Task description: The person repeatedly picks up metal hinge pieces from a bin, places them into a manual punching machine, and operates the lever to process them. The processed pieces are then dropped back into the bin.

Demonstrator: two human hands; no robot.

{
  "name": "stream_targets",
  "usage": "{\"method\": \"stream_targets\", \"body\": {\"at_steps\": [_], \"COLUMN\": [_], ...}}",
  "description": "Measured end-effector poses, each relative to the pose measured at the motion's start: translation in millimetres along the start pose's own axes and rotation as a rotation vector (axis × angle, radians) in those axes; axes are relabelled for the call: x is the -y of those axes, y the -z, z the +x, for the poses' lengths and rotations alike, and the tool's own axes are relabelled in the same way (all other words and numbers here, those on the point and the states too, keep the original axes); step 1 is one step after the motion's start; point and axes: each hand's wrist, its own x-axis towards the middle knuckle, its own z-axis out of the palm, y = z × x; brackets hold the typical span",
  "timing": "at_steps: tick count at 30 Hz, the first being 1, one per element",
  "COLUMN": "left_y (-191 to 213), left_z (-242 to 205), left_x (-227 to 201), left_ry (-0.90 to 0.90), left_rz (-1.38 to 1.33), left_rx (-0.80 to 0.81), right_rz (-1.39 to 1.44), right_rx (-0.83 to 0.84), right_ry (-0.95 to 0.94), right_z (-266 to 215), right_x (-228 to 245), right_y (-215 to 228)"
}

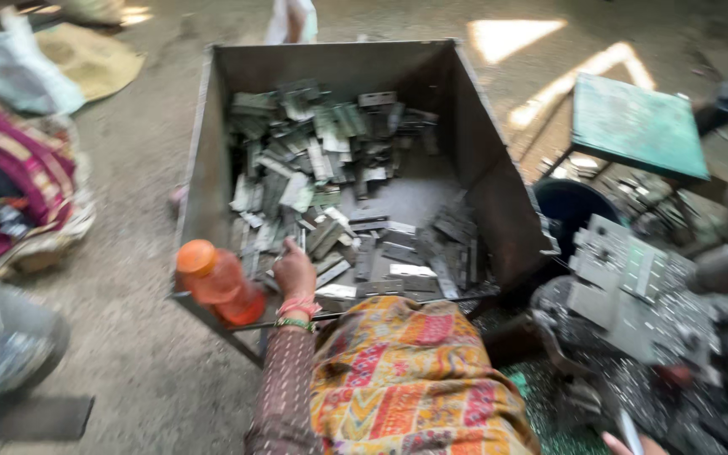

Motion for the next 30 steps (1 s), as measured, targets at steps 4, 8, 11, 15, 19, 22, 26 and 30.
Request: {"method": "stream_targets", "body": {"at_steps": [4,8,11,15,19,22,26,30], "left_y": [48,101,126,133,132,131,132,126], "left_z": [-29,-71,-116,-169,-219,-242,-265,-270], "left_x": [-85,-185,-268,-364,-386,-379,-386,-415], "left_ry": [0.057,-0.175,-0.334,-0.288,-0.654,-0.64,-1.092,-1.188], "left_rz": [-0.402,-0.832,-1.255,-1.214,-0.869,-0.628,-0.253,-0.156], "left_rx": [0.142,0.32,0.48,0.728,0.397,0.54,0.141,0.182], "right_rz": [0.045,-0.041,-0.052,-0.065,-0.054,-0.211,-0.237,-0.279], "right_rx": [0.021,0.007,-0.044,-0.033,0.005,-0.056,0.056,0.012], "right_ry": [0.017,-0.048,-0.029,-0.025,-0.033,0.066,-0.053,-0.039], "right_z": [-12,-22,-35,-43,-48,-44,-41,-43], "right_x": [-19,-8,2,17,19,23,28,35], "right_y": [-9,-15,-14,-11,-9,-10,-7,-3]}}
